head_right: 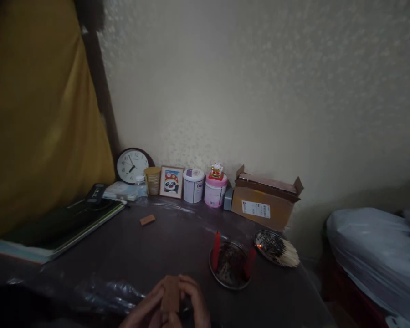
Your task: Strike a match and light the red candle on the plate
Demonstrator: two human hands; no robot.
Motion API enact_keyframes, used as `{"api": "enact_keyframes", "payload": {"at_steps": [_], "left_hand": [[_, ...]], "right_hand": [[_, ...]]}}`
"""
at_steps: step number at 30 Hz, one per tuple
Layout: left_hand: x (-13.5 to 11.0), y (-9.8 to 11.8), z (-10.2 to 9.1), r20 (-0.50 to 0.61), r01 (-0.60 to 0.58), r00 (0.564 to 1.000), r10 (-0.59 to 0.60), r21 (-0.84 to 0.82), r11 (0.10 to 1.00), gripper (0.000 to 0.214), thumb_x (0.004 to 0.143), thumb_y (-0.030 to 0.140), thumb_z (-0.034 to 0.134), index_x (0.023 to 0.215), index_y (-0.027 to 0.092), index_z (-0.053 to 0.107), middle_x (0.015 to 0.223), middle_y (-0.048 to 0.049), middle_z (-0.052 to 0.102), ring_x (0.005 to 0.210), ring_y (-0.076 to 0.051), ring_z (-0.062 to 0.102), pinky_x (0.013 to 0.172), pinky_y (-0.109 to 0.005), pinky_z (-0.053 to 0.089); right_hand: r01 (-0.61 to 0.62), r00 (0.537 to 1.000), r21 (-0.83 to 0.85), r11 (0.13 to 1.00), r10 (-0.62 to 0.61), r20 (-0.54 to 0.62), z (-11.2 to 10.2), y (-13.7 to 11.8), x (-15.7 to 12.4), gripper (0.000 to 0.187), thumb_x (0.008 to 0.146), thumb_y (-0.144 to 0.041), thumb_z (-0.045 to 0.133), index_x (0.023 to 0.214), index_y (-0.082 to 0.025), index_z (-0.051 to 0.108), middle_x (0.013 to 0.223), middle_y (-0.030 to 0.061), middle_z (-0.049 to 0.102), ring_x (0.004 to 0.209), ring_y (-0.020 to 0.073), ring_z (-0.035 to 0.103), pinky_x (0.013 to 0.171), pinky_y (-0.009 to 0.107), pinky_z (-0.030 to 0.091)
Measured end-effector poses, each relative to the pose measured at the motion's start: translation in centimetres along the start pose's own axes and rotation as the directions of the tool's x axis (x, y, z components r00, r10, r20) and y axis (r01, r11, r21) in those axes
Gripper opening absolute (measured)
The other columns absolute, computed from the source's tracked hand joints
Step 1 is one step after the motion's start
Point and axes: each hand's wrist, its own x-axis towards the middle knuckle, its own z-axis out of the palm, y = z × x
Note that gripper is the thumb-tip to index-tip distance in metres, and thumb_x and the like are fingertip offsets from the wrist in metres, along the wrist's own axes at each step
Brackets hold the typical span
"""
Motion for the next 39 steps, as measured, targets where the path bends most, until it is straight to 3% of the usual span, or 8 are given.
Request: {"api": "enact_keyframes", "payload": {"at_steps": [3, 7, 17, 21, 26, 33, 39], "left_hand": [[-0.5, 0.0, 0.6, -0.003, -0.025, 1.0, 0.024, -0.056, 0.998, 0.022, 0.086, 0.031, 0.046, 0.1, 0.022, 0.061, 0.092, -0.0048, 0.065, 0.091, -0.017, 0.058, 0.082, -0.03, 0.039], [-0.8, 0.1, 1.0, -0.031, -0.086, 0.996, 0.084, -0.065, 0.994, 0.018, 0.084, 0.029, 0.05, 0.096, 0.02, 0.06, 0.091, -0.0046, 0.066, 0.088, -0.016, 0.06, 0.082, -0.029, 0.04], [-0.7, -0.3, 0.8, -0.035, -0.133, 0.991, 0.13, -0.09, 0.987, 0.02, 0.082, 0.028, 0.055, 0.1, 0.021, 0.056, 0.092, -0.0037, 0.066, 0.082, -0.015, 0.063, 0.075, -0.027, 0.043], [-0.7, -0.3, 0.9, -0.015, -0.148, 0.989, 0.147, -0.097, 0.984, 0.022, 0.082, 0.029, 0.054, 0.102, 0.02, 0.056, 0.094, -0.0057, 0.067, 0.087, -0.018, 0.062, 0.081, -0.031, 0.043], [-0.7, -0.3, 0.8, -0.03, -0.151, 0.988, 0.149, -0.108, 0.983, 0.023, 0.082, 0.028, 0.055, 0.104, 0.021, 0.056, 0.091, -0.0048, 0.067, 0.084, -0.018, 0.063, 0.076, -0.029, 0.044], [-0.6, -0.2, 0.6, -0.041, -0.158, 0.987, 0.154, -0.114, 0.981, 0.022, 0.084, 0.029, 0.051, 0.101, 0.016, 0.058, 0.088, -0.0072, 0.069, 0.082, -0.018, 0.063, 0.078, -0.03, 0.045], [-0.3, -0.4, 0.4, -0.076, -0.156, 0.986, 0.149, -0.105, 0.982, 0.023, 0.082, 0.029, 0.055, 0.102, 0.018, 0.058, 0.086, -0.0058, 0.068, 0.075, -0.016, 0.064, 0.07, -0.028, 0.048]], "right_hand": [[-0.03, 0.999, -0.009, 1.0, 0.03, 0.036, 0.2, -1.1, 0.2, 0.031, 0.077, -0.038, 0.059, 0.105, -0.022, 0.06, 0.113, 0.0079, 0.061, 0.107, 0.022, 0.057, 0.09, 0.029, 0.046], [-0.088, 0.99, 0.012, 0.996, 0.086, 0.111, 0.3, -2.3, 0.4, 0.032, 0.079, -0.031, 0.058, 0.11, -0.021, 0.058, 0.117, 0.008, 0.06, 0.11, 0.0214, 0.055, 0.094, 0.032, 0.044], [-0.181, 0.981, 0.094, 0.979, 0.172, 0.093, 0.9, -3.4, 0.5, 0.029, 0.081, -0.032, 0.056, 0.108, -0.021, 0.058, 0.111, 0.0076, 0.062, 0.105, 0.0215, 0.058, 0.092, 0.034, 0.044], [-0.185, 0.982, 0.095, 0.978, 0.18, 0.062, 1.1, -3.8, 0.6, 0.028, 0.079, -0.031, 0.058, 0.104, -0.02, 0.059, 0.108, 0.0077, 0.064, 0.101, 0.0215, 0.059, 0.088, 0.033, 0.047], [-0.2, 0.979, 0.08, 0.976, 0.196, 0.056, 1.2, -3.8, 0.6, 0.027, 0.078, -0.031, 0.058, 0.103, -0.02, 0.059, 0.104, 0.0067, 0.065, 0.098, 0.0211, 0.06, 0.086, 0.033, 0.047], [-0.218, 0.97, 0.048, 0.975, 0.211, 0.124, 1.1, -4.0, 0.8, 0.026, 0.079, -0.03, 0.057, 0.102, -0.019, 0.06, 0.1, 0.0065, 0.065, 0.094, 0.0204, 0.061, 0.084, 0.033, 0.047], [-0.142, 0.978, -0.1, 0.985, 0.155, 0.136, 0.5, -3.7, 0.9, 0.025, 0.079, -0.025, 0.054, 0.102, -0.018, 0.06, 0.101, 0.0066, 0.066, 0.094, 0.0199, 0.06, 0.084, 0.032, 0.046]]}}
